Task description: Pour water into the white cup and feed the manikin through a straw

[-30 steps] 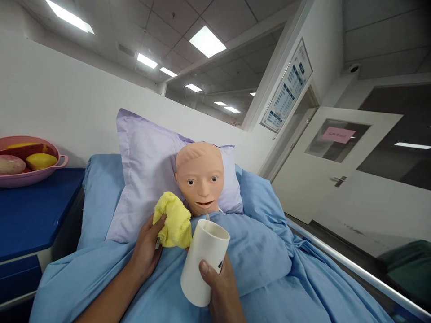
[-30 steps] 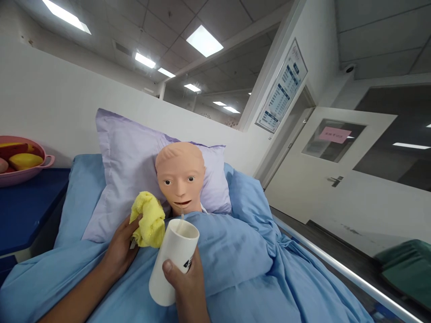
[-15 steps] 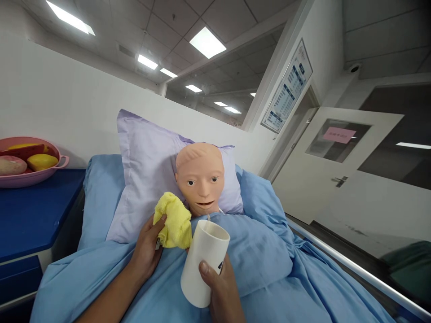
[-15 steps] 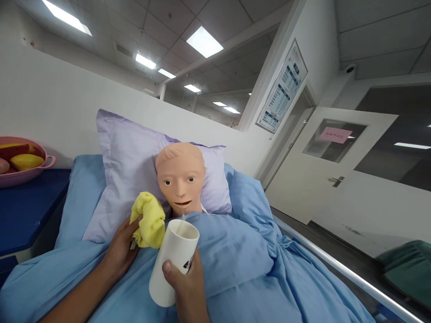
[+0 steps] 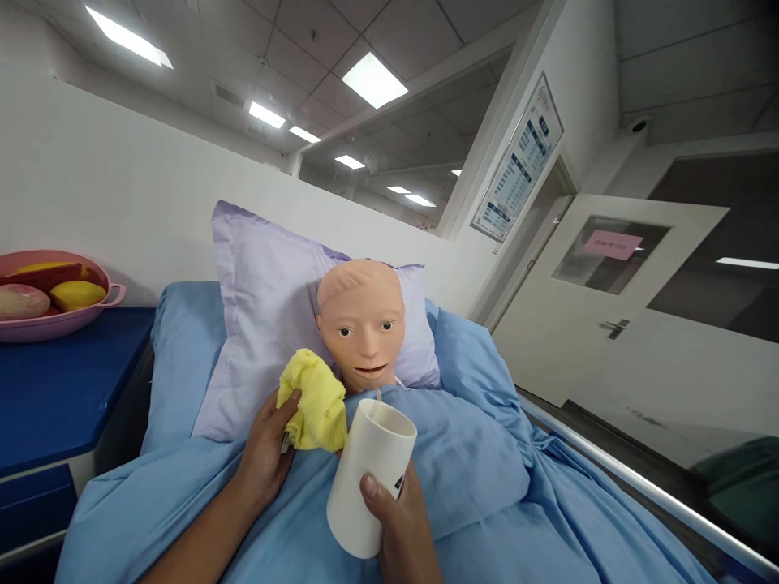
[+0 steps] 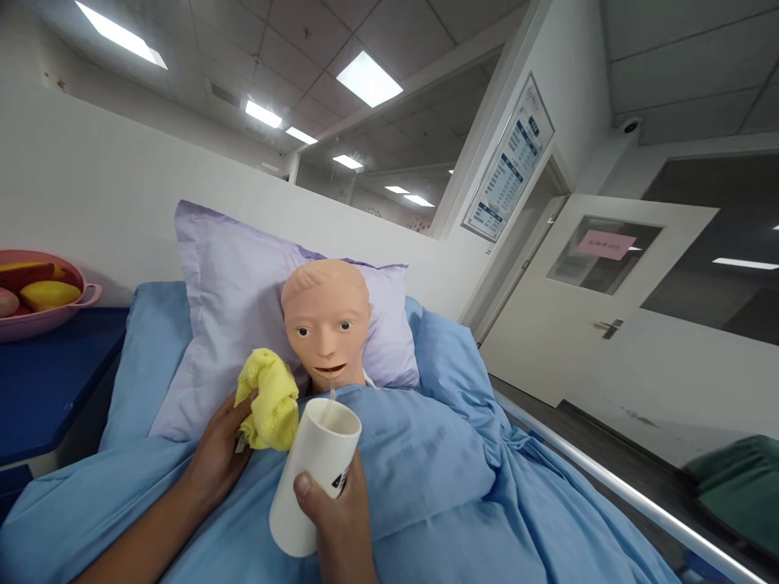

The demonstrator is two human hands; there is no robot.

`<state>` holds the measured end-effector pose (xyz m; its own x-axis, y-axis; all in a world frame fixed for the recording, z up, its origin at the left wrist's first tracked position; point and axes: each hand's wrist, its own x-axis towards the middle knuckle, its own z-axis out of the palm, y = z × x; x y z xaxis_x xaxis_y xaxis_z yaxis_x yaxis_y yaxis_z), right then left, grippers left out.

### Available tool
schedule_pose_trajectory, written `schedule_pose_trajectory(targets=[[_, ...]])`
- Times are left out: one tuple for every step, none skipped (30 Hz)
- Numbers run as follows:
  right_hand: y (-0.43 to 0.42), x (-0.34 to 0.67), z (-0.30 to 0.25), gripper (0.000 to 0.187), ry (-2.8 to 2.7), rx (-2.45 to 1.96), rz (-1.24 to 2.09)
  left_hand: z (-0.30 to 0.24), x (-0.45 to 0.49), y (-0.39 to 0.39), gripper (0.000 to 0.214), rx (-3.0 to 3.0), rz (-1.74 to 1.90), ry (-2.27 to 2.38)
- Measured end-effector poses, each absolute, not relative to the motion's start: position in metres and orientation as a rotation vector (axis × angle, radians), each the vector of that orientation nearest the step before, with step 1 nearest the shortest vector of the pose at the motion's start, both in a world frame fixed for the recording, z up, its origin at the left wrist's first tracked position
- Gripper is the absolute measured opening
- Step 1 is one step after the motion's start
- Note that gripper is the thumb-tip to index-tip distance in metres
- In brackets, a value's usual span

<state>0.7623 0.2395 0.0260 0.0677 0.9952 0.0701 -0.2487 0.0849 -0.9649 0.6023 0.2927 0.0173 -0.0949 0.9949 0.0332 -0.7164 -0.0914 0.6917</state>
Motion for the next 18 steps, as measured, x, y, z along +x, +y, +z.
schedule_pose_trajectory(targets=[[0.2395, 0.7623, 0.0259, 0.068, -1.012, -0.992, 1.223, 0.0167, 0.6023, 0.2930, 0.051, 0.603, 1.588, 0.607], [0.2395, 0.7624, 0.0257, 0.068, -1.010, -0.991, 1.226, 0.0162, 0.6023, 0.2932, 0.051, 0.605, 1.588, 0.605], [0.2396, 0.7625, 0.0255, 0.068, -1.010, -0.991, 1.227, 0.0159, 0.6024, 0.2934, 0.051, 0.609, 1.587, 0.604], [0.2396, 0.7626, 0.0253, 0.067, -1.008, -0.991, 1.226, 0.0158, 0.6024, 0.2935, 0.050, 0.613, 1.584, 0.606], [0.2397, 0.7627, 0.0252, 0.066, -1.003, -0.988, 1.223, 0.0159, 0.6023, 0.2935, 0.049, 0.616, 1.582, 0.612], [0.2397, 0.7627, 0.0251, 0.066, -0.996, -0.982, 1.222, 0.0162, 0.6024, 0.2935, 0.048, 0.617, 1.581, 0.618], [0.2397, 0.7627, 0.0251, 0.065, -0.985, -0.974, 1.224, 0.0167, 0.6024, 0.2936, 0.047, 0.618, 1.580, 0.622], [0.2397, 0.7626, 0.0252, 0.065, -0.972, -0.963, 1.229, 0.0172, 0.6024, 0.2936, 0.047, 0.616, 1.580, 0.624], [0.2396, 0.7624, 0.0253, 0.065, -0.958, -0.951, 1.233, 0.0177, 0.6025, 0.2936, 0.046, 0.614, 1.581, 0.623], [0.2397, 0.7622, 0.0254, 0.065, -0.947, -0.937, 1.237, 0.0181, 0.6025, 0.2936, 0.046, 0.613, 1.582, 0.621], [0.2398, 0.7621, 0.0254, 0.064, -0.935, -0.928, 1.237, 0.0183, 0.6025, 0.2937, 0.046, 0.612, 1.584, 0.618], [0.2400, 0.7620, 0.0253, 0.064, -0.925, -0.921, 1.235, 0.0183, 0.6025, 0.2938, 0.047, 0.613, 1.584, 0.616], [0.2402, 0.7619, 0.0251, 0.065, -0.914, -0.917, 1.234, 0.0181, 0.6025, 0.2941, 0.047, 0.613, 1.586, 0.615], [0.2405, 0.7620, 0.0249, 0.065, -0.905, -0.914, 1.235, 0.0176, 0.6024, 0.2943, 0.048, 0.612, 1.588, 0.616], [0.2408, 0.7621, 0.0248, 0.066, -0.896, -0.911, 1.239, 0.0170, 0.6024, 0.2947, 0.049, 0.610, 1.588, 0.616], [0.2410, 0.7622, 0.0247, 0.066, -0.890, -0.908, 1.242, 0.0163, 0.6023, 0.2950, 0.051, 0.608, 1.585, 0.615], [0.2412, 0.7622, 0.0247, 0.066, -0.887, -0.903, 1.243, 0.0155, 0.6022, 0.2954, 0.052, 0.605, 1.583, 0.614], [0.2413, 0.7623, 0.0249, 0.065, -0.887, -0.896, 1.241, 0.0149, 0.6022, 0.2957, 0.053, 0.602, 1.582, 0.614]])
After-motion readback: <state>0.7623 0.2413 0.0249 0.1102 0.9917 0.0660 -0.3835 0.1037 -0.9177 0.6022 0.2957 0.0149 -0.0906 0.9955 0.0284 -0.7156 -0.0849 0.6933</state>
